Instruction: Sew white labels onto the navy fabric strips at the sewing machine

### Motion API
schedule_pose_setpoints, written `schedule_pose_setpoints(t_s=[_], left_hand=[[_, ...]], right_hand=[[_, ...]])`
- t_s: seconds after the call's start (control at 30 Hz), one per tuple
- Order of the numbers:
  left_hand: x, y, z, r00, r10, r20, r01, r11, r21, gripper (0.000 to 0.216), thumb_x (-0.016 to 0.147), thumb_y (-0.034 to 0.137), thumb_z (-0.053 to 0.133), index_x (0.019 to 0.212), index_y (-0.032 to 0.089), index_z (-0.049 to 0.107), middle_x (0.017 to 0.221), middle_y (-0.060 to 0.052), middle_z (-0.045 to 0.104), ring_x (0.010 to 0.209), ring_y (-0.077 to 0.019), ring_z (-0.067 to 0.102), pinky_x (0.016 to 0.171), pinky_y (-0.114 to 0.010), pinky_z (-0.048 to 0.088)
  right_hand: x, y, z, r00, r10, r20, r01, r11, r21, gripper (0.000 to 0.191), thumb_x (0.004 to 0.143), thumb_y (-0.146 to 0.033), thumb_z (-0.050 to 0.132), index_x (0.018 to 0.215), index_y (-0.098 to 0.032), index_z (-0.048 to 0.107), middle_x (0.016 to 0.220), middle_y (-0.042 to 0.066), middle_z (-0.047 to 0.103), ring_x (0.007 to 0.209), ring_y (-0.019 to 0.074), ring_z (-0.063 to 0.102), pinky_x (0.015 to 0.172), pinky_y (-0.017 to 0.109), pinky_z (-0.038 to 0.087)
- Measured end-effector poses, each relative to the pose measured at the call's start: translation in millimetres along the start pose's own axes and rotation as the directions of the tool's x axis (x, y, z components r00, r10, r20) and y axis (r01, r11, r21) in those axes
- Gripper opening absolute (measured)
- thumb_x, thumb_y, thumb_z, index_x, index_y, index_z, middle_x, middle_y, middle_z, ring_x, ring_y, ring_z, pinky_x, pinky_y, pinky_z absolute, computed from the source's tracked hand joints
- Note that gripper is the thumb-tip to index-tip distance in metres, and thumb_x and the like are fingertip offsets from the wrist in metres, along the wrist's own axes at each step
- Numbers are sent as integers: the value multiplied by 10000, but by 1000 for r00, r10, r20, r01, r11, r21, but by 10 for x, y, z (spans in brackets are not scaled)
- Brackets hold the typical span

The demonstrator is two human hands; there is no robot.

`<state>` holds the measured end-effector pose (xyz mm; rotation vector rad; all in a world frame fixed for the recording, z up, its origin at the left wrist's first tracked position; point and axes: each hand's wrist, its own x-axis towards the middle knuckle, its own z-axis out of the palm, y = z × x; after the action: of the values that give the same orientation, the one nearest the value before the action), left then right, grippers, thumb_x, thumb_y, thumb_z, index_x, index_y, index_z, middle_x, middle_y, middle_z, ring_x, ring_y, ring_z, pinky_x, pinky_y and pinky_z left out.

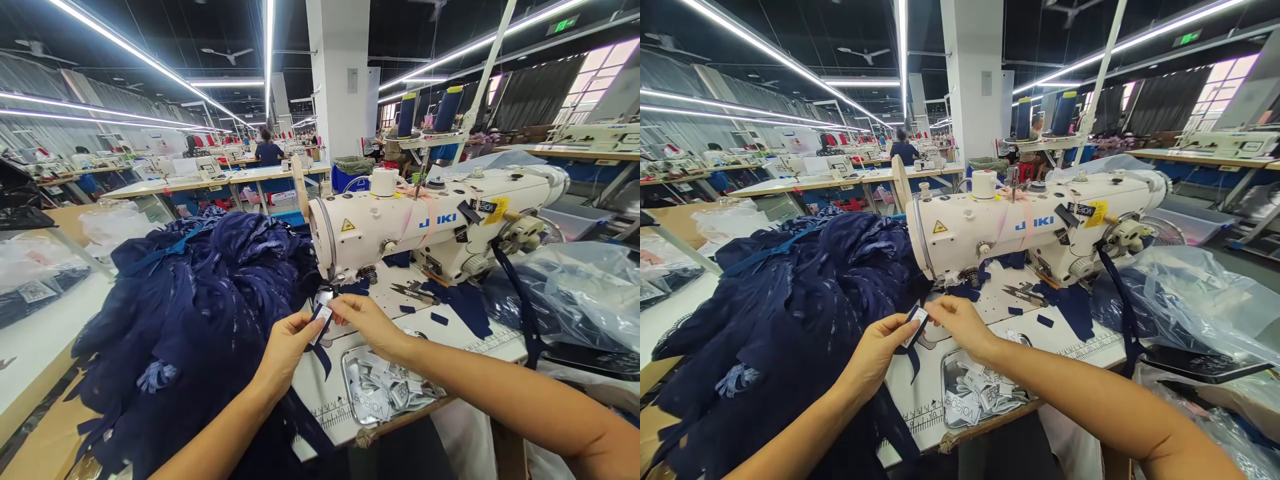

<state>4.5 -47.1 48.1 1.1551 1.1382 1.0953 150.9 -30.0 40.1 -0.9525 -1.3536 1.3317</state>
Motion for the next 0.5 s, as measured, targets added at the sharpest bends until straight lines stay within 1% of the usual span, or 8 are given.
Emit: schedule_pose_setpoints(t_s=[0.07,0.13,0.23,0.3,0.37,0.43,0.5], left_hand=[[-1,1,-2,1000,2,-13,-2,1000,11,234,558,357,721,606,141,645,581,-4,605,586,-123,521,592,-228,398],[3,8,-3,1000,8,-22,-7,999,31,244,557,366,719,617,140,650,591,-10,613,584,-126,525,585,-231,406],[6,33,7,1000,18,-22,-16,997,75,270,546,389,719,642,143,661,609,-17,631,577,-131,536,569,-230,417],[4,54,15,999,33,-42,-28,992,123,289,518,402,731,645,150,667,609,-14,640,579,-137,548,558,-227,429],[17,62,4,996,44,-76,-30,983,180,311,467,413,752,633,163,671,613,-9,654,593,-150,569,556,-227,452],[63,43,-35,992,52,-114,-24,971,238,336,413,431,765,620,182,675,637,-7,675,615,-176,597,546,-240,483],[129,-9,-86,988,60,-141,-15,955,297,340,395,449,763,622,210,679,667,1,692,644,-223,626,530,-281,518]], right_hand=[[30,-16,19,999,20,48,-21,1000,22,218,671,-368,608,641,-154,575,602,-27,521,602,104,456,625,254,367],[51,-25,40,998,26,54,-29,999,39,195,651,-336,625,621,-154,560,590,-34,518,585,98,450,611,247,357],[54,-27,67,1000,4,0,-4,998,65,173,644,-311,624,603,-160,550,578,-43,515,575,93,456,598,240,357],[36,-35,77,999,-18,-34,20,997,73,157,638,-293,626,592,-163,551,575,-47,517,568,88,463,598,235,368],[20,-52,74,999,-23,-34,25,998,58,152,644,-278,630,580,-163,553,564,-50,515,550,83,468,583,228,378],[21,-71,53,999,-24,-30,25,999,36,167,649,-288,648,581,-161,563,565,-47,525,547,83,479,564,219,385],[30,-82,19,999,-38,-40,38,999,1,205,640,-329,679,582,-162,574,569,-44,534,556,85,485,559,213,390]])
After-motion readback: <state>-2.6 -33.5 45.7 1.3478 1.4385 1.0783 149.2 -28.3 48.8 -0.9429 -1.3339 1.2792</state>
